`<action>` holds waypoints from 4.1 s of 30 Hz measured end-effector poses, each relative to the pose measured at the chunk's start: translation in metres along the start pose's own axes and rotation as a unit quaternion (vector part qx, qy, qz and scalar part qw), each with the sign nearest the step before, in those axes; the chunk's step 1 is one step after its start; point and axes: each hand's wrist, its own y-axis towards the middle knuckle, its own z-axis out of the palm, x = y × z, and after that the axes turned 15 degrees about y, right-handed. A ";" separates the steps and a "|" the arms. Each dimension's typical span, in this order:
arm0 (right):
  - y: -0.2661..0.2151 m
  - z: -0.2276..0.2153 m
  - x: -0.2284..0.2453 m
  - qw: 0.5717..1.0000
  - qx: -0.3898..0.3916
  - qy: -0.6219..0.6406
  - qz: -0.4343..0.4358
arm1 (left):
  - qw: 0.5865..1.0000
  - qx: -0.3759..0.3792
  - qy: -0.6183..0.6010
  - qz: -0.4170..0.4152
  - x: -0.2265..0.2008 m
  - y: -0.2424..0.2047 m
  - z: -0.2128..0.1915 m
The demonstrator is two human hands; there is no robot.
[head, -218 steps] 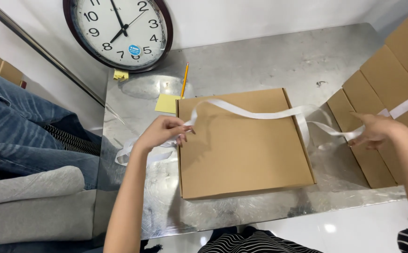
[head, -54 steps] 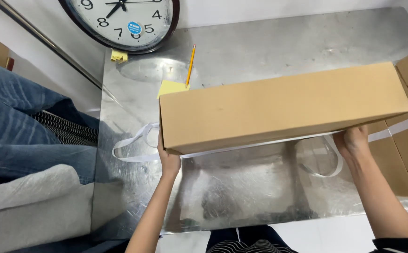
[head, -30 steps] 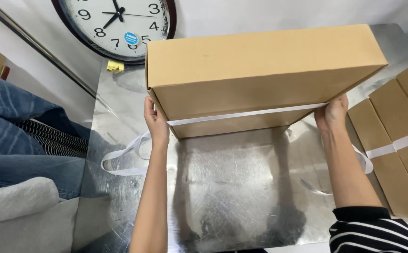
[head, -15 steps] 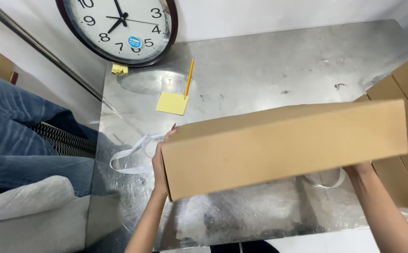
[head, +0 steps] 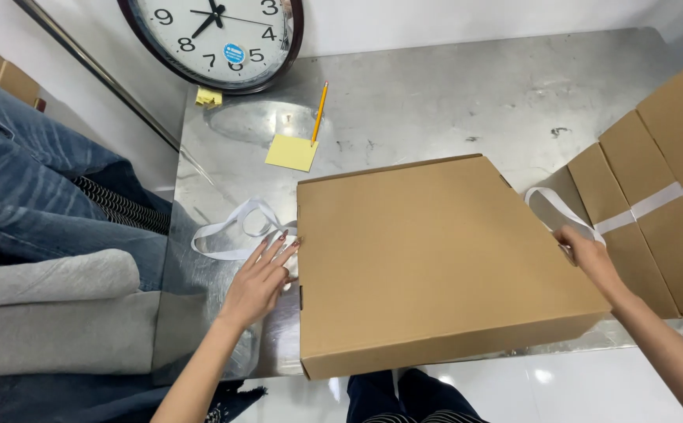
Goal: The person places a pink garment in a plastic bag into a cardboard box, closes the lid, and ties the box with a white ribbon. The ribbon is wrapped around the box and tied into a bow on top.
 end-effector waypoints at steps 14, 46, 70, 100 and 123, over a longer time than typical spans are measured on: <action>0.117 0.029 -0.046 0.863 0.170 -0.397 -0.260 | 0.994 0.037 0.106 -0.007 0.011 -0.010 0.032; 0.074 0.004 0.030 0.898 -0.009 -0.435 -0.072 | 0.783 0.179 -0.019 -0.595 -0.023 -0.027 0.043; 0.043 0.022 0.072 0.912 0.068 0.346 -0.208 | 0.856 0.047 -0.205 -0.472 -0.059 0.125 0.002; -0.007 0.184 0.195 0.823 0.548 0.122 -0.080 | 0.974 0.159 -0.014 -0.162 -0.092 0.188 0.020; -0.020 0.159 0.266 0.849 0.510 0.008 -0.141 | 0.831 0.141 -0.431 -0.324 -0.037 0.174 0.004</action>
